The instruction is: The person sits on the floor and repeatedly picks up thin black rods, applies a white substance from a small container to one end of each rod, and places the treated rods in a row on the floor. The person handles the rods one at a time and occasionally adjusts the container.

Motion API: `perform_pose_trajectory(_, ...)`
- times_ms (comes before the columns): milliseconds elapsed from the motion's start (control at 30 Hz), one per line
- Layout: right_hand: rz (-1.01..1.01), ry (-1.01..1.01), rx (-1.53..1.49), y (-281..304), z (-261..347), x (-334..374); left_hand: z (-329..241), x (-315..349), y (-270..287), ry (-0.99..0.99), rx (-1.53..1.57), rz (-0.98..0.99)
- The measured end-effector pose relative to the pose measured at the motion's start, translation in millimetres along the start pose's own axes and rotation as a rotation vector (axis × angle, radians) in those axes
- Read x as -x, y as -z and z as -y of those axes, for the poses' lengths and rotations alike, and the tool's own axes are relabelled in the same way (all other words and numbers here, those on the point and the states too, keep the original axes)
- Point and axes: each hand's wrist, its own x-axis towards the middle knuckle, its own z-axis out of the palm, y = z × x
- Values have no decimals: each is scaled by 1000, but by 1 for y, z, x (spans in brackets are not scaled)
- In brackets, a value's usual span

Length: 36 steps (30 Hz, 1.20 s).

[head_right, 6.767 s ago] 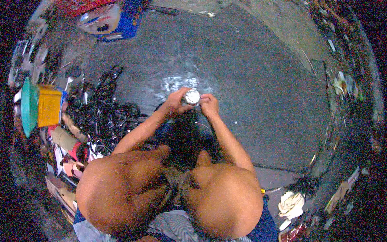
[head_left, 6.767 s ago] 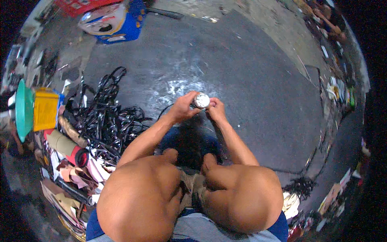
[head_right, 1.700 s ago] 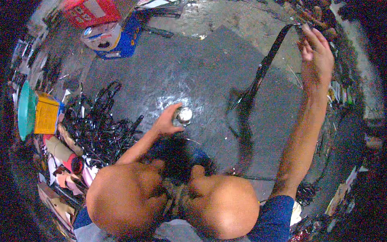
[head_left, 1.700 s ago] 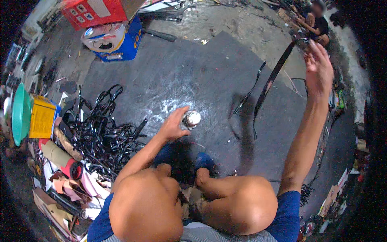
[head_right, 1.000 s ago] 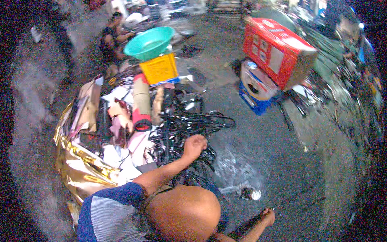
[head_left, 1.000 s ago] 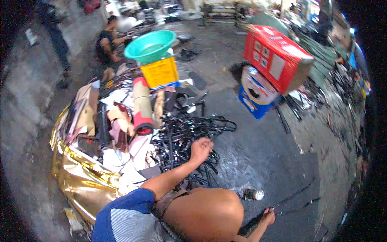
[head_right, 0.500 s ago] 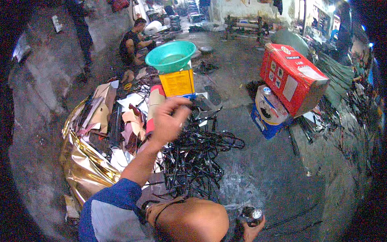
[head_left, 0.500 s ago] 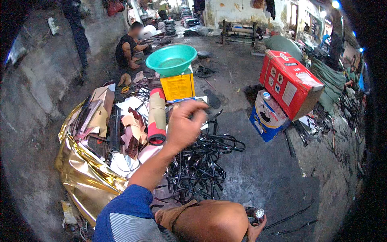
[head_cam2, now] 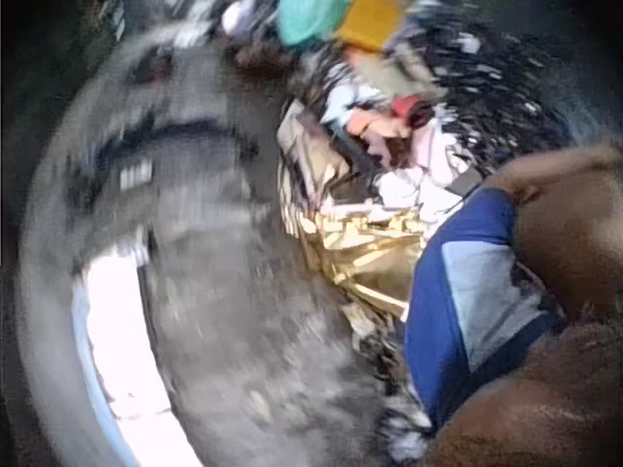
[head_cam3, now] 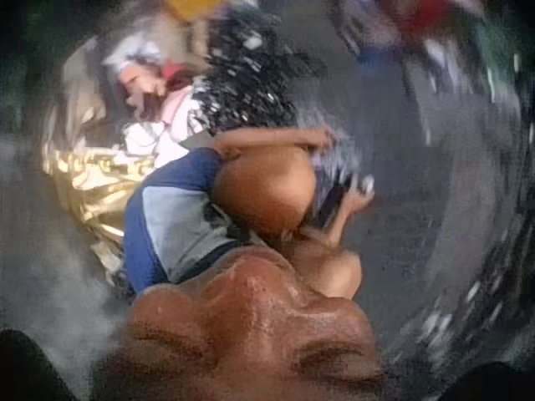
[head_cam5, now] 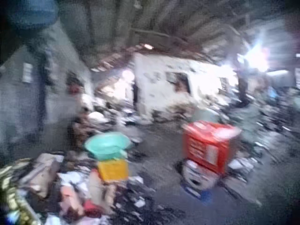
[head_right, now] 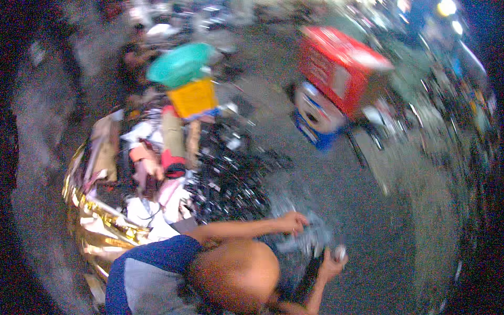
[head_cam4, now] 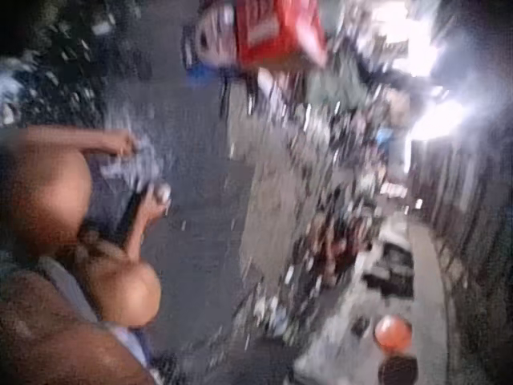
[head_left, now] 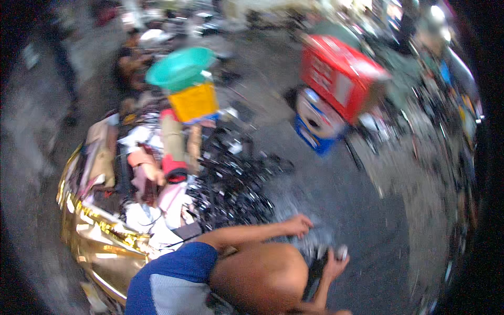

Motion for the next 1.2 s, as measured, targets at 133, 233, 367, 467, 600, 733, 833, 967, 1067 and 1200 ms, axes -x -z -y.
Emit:
perform_pose_trajectory(133, -83, 40, -313, 25, 9, -27, 2, 0, -23, 102, 176, 33)
perform_pose_trajectory(233, -163, 122, -265, 30, 40, -25, -16, 7, -32, 124, 355, 142)
perform_pose_trajectory(367, -53, 166, -305, 27, 91, 9, -24, 13, -57, 169, 346, 252)
perform_pose_trajectory(467, 44, 165, -181, 13, 97, 24, -14, 20, -45, 255, 481, 347)
perform_pose_trajectory(600, -57, 199, 44, 22, 49, 13, -17, 42, -30, 311, 565, 431)
perform_pose_trajectory(733, -203, 109, 77, 52, 18, 11, -19, 15, -22, 281, -24, 348)
perform_pose_trajectory(833, -240, 102, 69, 64, 29, 8, -15, -14, -25, 222, -447, 296)
perform_pose_trajectory(967, -107, 70, -40, 54, 36, 10, -8, -39, -51, 102, -612, 265)
perform_pose_trajectory(1067, 18, 111, -52, 32, 41, 16, 6, -53, -54, 57, -701, 251)
perform_pose_trajectory(1200, 242, 146, 343, 7, 39, 22, 34, -67, -49, -6, -921, 191)
